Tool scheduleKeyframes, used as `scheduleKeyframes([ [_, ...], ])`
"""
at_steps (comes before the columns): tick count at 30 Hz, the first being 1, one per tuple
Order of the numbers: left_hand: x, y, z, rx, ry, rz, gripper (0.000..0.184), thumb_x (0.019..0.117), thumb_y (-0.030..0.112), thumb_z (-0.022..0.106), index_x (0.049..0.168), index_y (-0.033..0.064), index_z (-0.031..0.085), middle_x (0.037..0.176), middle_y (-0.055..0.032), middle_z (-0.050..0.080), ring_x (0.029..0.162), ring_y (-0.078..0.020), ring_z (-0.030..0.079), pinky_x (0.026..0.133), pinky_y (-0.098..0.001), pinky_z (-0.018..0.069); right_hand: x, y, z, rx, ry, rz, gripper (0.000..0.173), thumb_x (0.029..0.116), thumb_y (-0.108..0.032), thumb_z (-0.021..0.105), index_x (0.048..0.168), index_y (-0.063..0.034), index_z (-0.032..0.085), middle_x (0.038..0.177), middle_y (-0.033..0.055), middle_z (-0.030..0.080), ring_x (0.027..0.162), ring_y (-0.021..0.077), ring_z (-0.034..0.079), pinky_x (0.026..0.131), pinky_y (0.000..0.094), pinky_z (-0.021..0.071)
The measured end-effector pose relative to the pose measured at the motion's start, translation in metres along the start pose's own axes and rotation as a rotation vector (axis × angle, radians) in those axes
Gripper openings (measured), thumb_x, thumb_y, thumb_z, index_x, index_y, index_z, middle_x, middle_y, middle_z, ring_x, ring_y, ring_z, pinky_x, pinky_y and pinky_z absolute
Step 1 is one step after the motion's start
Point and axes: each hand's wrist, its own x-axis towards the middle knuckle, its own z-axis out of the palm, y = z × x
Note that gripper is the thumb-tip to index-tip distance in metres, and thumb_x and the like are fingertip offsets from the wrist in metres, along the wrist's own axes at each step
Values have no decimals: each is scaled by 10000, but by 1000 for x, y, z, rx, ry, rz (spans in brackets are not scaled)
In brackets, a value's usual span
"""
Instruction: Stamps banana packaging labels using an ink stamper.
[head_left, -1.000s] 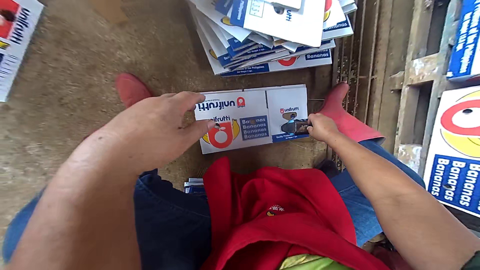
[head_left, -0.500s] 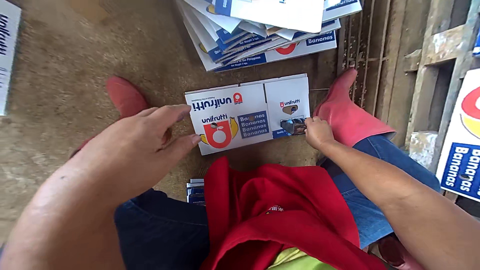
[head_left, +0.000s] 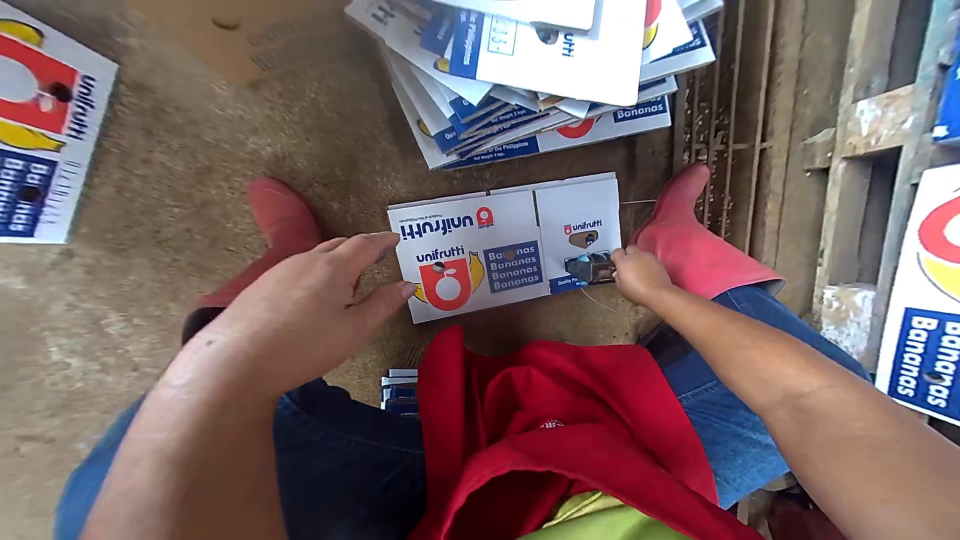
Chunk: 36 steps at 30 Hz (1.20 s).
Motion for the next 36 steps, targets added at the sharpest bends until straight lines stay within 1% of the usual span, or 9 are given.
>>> scheduleKeyframes([
  [2, 0, 6, -4, -25, -17, -25, 480, 1053, 291, 598, 1480, 83, 529, 1396, -213, 598, 1269, -416, 587, 1020, -678, 435, -1, 10, -1, -4, -28, -8, 336, 1038, -113, 595, 1321, 67, 570, 1333, 323, 576, 1251, 495, 579, 1020, 617, 484],
  [4, -2, 7, -8, -44, -12, -44, 490, 1055, 300, 600, 1485, 80, 523, 1403, -219, 591, 1278, -414, 580, 1033, -662, 431, 1, 17, -21, 52, -17, -15, 332, 1034, -118, 604, 1305, 73, 589, 1340, 323, 581, 1259, 493, 579, 1025, 645, 475],
  [6, -5, 5, -10, -61, -5, -46, 489, 1058, 304, 595, 1481, 70, 522, 1390, -230, 594, 1264, -418, 584, 1029, -659, 433, -5, 17, -48, 95, 32, -29, 305, 1029, -137, 610, 1247, 76, 628, 1280, 324, 618, 1226, 496, 596, 1008, 674, 468],
  [9, -10, 0, -10, -77, 14, -30, 479, 1056, 288, 601, 1471, 59, 528, 1366, -237, 604, 1242, -415, 597, 1027, -647, 441, -22, 3, -88, 78, 121, -72, 279, 1026, -181, 630, 1169, 57, 660, 1172, 306, 665, 1163, 483, 628, 969, 683, 470],
  [13, -11, 2, -12, -93, 40, 6, 484, 1057, 297, 600, 1472, 58, 532, 1341, -229, 617, 1216, -401, 607, 1018, -630, 451, -27, -30, -112, 82, 207, -151, 252, 1016, -176, 639, 1130, 45, 680, 1133, 291, 680, 1141, 478, 634, 964, 667, 470],
  [23, -15, 0, -16, -113, 37, -21, 509, 1049, 310, 614, 1490, 74, 520, 1361, -219, 607, 1211, -385, 613, 998, -610, 473, 8, -135, -90, -96, 120, -418, 249, 1032, -148, 575, 1158, 43, 675, 1154, 273, 675, 1142, 443, 650, 943, 631, 503],
  [26, -17, -1, -15, -100, 38, -24, 503, 1045, 314, 618, 1476, 69, 534, 1315, -212, 624, 1143, -383, 633, 947, -606, 493, 16, -149, -83, -140, 78, -423, 261, 1045, -144, 545, 1188, 44, 656, 1187, 280, 655, 1143, 449, 646, 927, 622, 510],
  [33, -17, -15, -1, -79, 37, -63, 472, 1036, 314, 626, 1437, 72, 568, 1307, -207, 639, 1161, -401, 641, 928, -640, 503, 12, -157, -40, -111, 160, -395, 306, 1066, -119, 464, 1241, 73, 626, 1226, 329, 627, 1069, 515, 663, 835, 636, 535],
  [36, 22, -7, 15, -71, -124, -141, 433, 1062, 295, 586, 1415, 43, 579, 1306, -237, 638, 1198, -430, 624, 971, -662, 476, 20, -162, -59, -63, 198, -367, 395, 1112, -214, 394, 1251, 67, 634, 1236, 332, 640, 1092, 527, 660, 847, 673, 526],
])
